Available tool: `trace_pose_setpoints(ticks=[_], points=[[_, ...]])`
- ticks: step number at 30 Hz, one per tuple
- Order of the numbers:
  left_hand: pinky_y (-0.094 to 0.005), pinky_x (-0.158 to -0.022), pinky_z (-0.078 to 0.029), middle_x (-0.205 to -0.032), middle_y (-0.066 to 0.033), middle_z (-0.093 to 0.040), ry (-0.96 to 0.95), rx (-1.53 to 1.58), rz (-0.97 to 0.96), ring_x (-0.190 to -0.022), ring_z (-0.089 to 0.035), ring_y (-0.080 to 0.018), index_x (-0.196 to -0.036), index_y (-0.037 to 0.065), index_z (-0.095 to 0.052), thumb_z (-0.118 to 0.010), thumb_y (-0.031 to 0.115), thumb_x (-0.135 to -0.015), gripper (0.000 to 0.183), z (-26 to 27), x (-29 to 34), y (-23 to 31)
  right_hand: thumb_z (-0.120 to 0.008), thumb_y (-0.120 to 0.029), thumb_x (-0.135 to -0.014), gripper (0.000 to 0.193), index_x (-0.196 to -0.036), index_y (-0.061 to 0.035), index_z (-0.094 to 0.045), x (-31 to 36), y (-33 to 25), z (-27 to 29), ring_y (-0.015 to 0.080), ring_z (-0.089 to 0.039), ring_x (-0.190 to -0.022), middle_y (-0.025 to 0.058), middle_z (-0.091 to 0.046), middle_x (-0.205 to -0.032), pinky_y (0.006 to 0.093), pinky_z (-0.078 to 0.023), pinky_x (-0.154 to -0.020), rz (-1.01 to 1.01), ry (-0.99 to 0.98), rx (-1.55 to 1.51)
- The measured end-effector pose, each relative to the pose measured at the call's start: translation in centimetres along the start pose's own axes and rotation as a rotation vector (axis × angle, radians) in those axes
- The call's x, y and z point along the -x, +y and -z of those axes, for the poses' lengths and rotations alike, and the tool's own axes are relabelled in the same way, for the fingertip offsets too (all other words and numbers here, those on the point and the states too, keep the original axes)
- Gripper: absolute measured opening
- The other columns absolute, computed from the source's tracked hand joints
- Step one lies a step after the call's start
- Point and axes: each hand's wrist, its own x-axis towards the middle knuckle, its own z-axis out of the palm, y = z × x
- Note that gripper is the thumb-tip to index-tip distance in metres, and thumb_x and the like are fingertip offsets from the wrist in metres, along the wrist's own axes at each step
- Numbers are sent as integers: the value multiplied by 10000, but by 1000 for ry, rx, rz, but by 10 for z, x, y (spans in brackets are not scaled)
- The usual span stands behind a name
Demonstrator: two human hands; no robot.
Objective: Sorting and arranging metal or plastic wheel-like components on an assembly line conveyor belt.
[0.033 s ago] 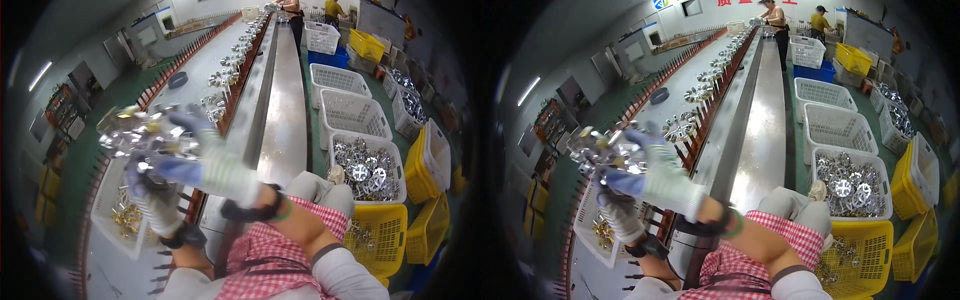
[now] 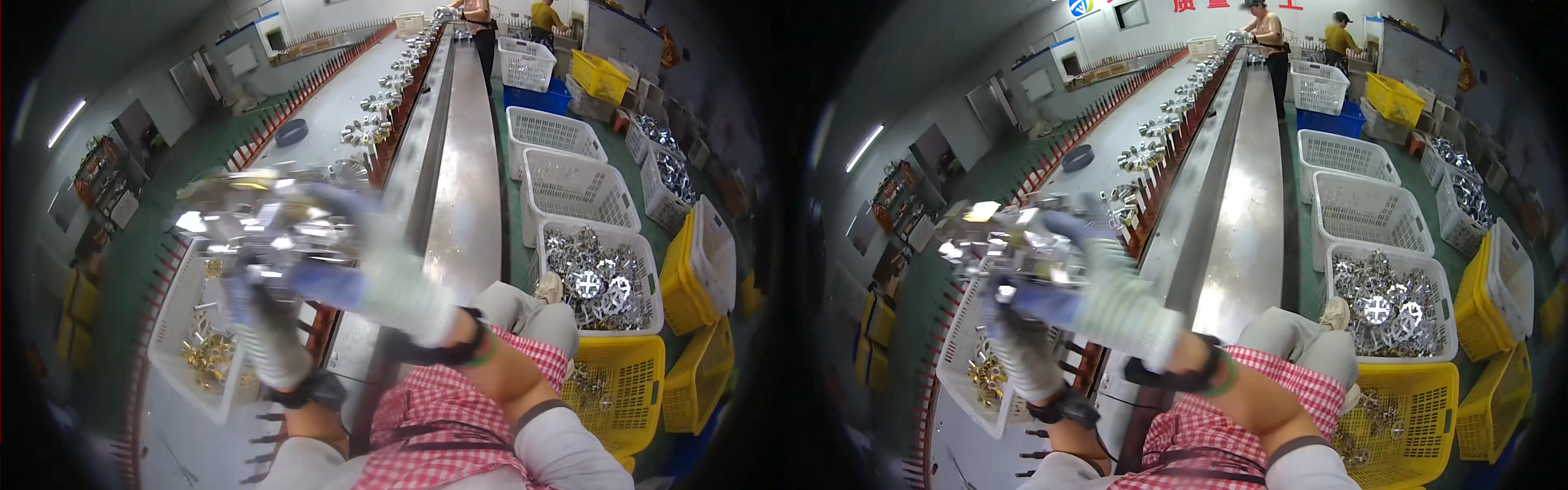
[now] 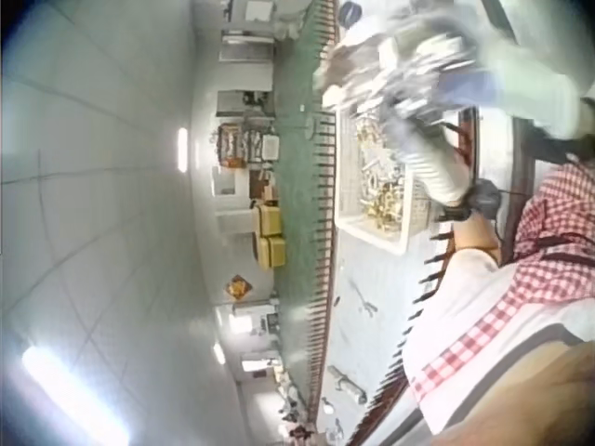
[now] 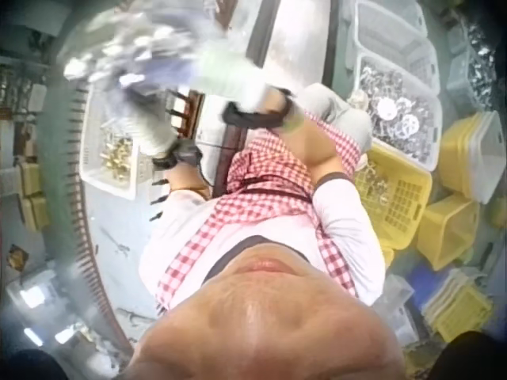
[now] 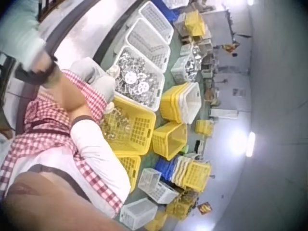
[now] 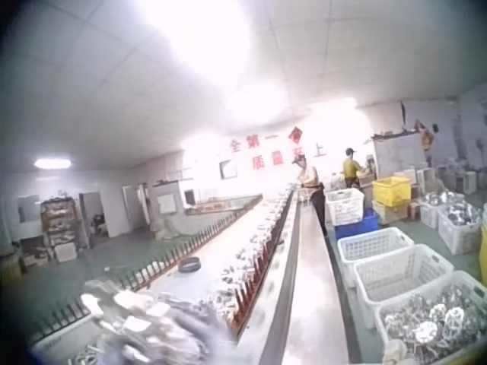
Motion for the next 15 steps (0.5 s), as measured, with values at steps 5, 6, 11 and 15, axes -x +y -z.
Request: trace_pose_setpoints(ticks=[5, 6, 11, 15], points=[[-298, -758, -443, -1109, -102, -481, -625, 34, 481, -918, -506, -172, -1167, 39, -430, -597, 130, -782, 429, -86, 36, -23, -553, -46, -738, 309, -1039, -3, -495, 121, 11, 122, 179, -584, -826, 79, -569, -971, 326, -498, -800, -315, 479, -22], [-326, -814, -430, -1166, -126, -442, -614, 181, 614, -974, -494, -215, -1203, 44, -390, -602, 150, -781, 484, -89, 47, -40, -559, -40, -724, 277, -1000, -26, -532, 155, 11, 146, 186, -578, -843, 60, -563, -965, 324, -498, -804, -266, 562, -216], [-425, -952, -357, -1258, -217, -328, -32, 401, 600, -1150, -371, -317, -1270, -9, -231, -574, 498, -752, 802, -36, 23, -140, -402, -227, -870, 345, -1097, 12, -503, 394, -38, 232, 191, -518, -943, 85, -526, -1066, 309, -411, -837, -532, 1190, 382], [-427, -851, -436, -1106, -90, -494, 262, 451, 574, -980, -503, -256, -1204, 137, -394, -548, 528, -751, 618, 13, -7, -136, -371, -300, -892, 461, -1276, -47, -348, 573, -72, 214, 262, -490, -1030, 131, -447, -1204, 372, -401, -867, -608, 2002, 348]])
